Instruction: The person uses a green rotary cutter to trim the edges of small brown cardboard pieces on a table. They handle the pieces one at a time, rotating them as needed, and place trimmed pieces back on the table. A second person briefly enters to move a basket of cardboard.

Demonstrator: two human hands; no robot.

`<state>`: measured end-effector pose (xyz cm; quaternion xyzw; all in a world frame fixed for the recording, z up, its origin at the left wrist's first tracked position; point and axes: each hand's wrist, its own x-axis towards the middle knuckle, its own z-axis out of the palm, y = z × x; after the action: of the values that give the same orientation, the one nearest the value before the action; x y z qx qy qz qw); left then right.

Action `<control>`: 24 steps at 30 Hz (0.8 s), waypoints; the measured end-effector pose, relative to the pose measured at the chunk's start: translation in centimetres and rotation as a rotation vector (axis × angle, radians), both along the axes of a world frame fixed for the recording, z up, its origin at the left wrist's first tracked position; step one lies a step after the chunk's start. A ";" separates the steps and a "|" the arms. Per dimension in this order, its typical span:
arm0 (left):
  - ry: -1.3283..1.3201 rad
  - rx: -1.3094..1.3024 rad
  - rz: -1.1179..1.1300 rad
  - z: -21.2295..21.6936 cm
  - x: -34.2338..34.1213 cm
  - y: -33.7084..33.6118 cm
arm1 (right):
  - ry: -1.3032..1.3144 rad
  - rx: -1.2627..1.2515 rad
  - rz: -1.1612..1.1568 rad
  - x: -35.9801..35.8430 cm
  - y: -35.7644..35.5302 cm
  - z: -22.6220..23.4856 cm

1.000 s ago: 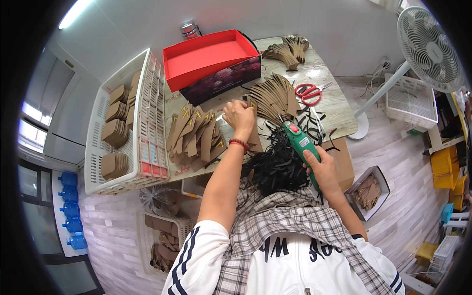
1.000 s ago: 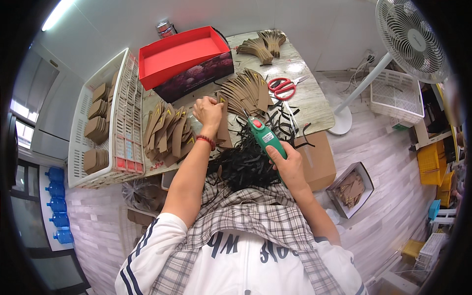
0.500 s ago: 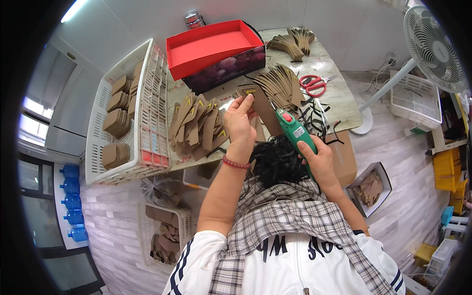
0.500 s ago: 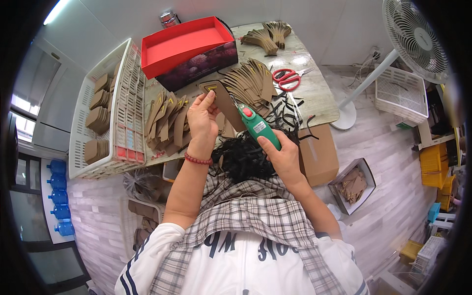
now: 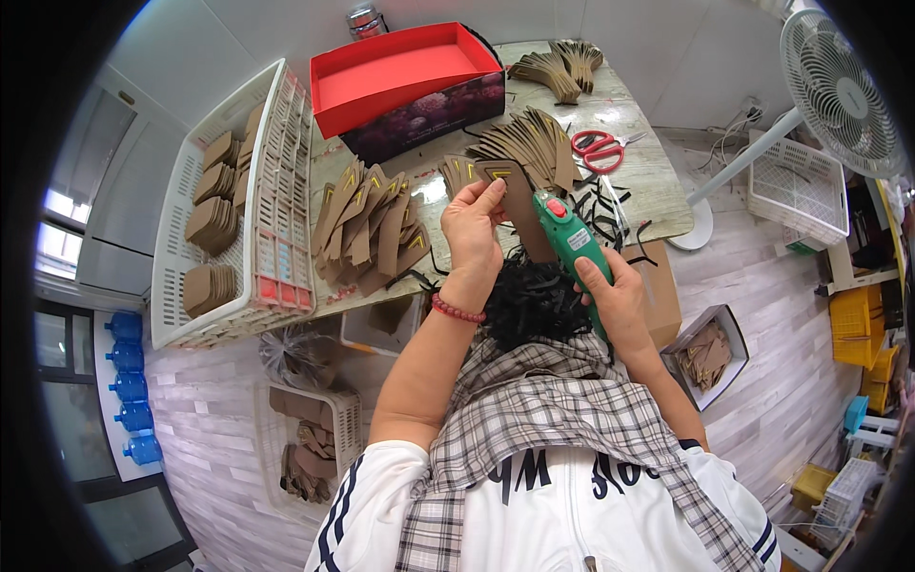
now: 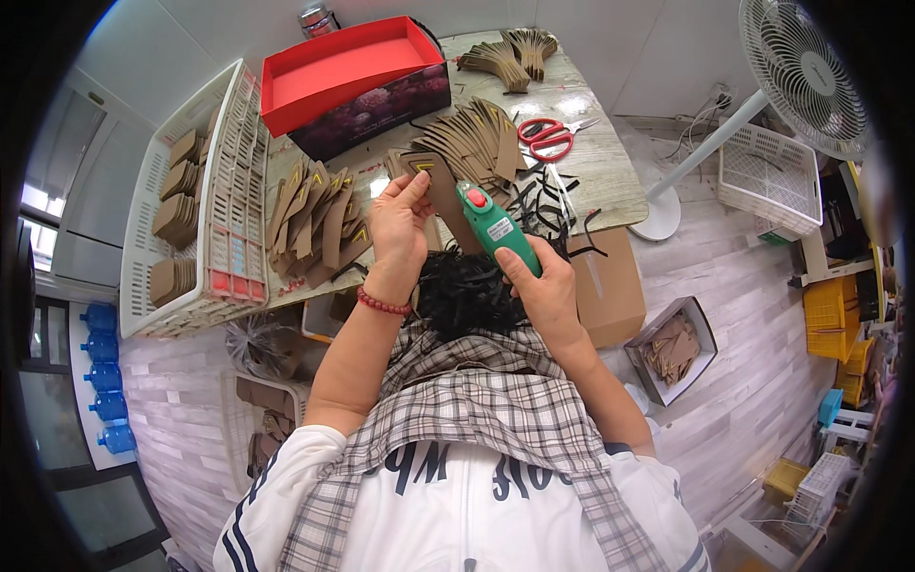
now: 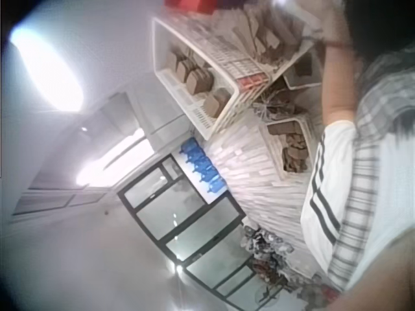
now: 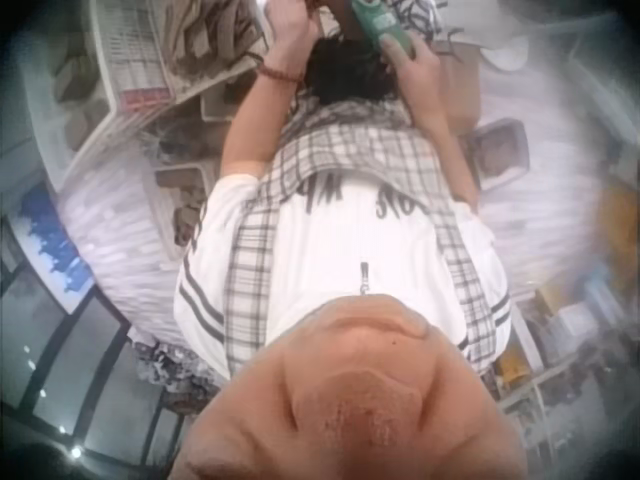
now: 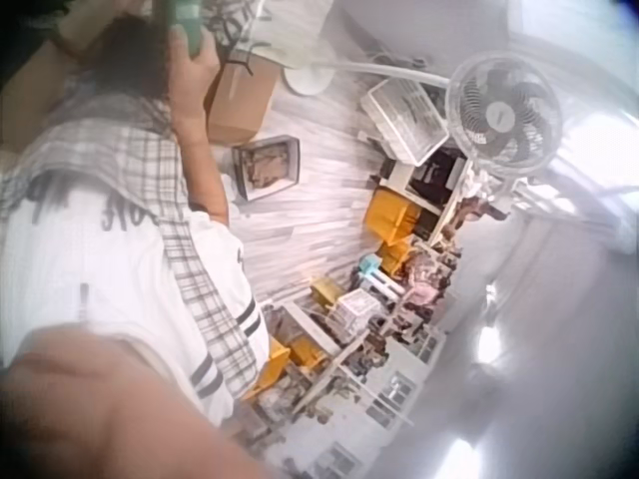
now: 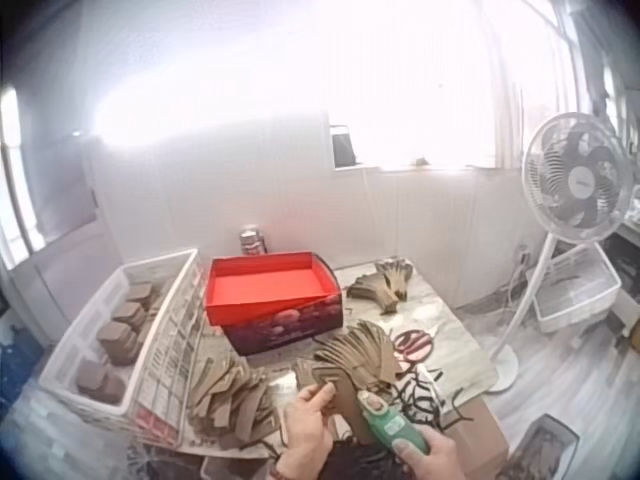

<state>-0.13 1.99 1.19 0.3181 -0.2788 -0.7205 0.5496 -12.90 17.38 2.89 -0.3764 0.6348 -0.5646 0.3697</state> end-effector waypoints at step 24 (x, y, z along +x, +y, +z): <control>-0.357 -0.345 0.055 1.2 1.6 -0.5 | -0.016 0.043 0.053 -0.1 0.2 1.4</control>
<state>1.43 1.50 2.40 0.3495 -0.4815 -0.5793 0.5572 -12.95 17.59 4.27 -0.3805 0.6335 -0.5440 0.3975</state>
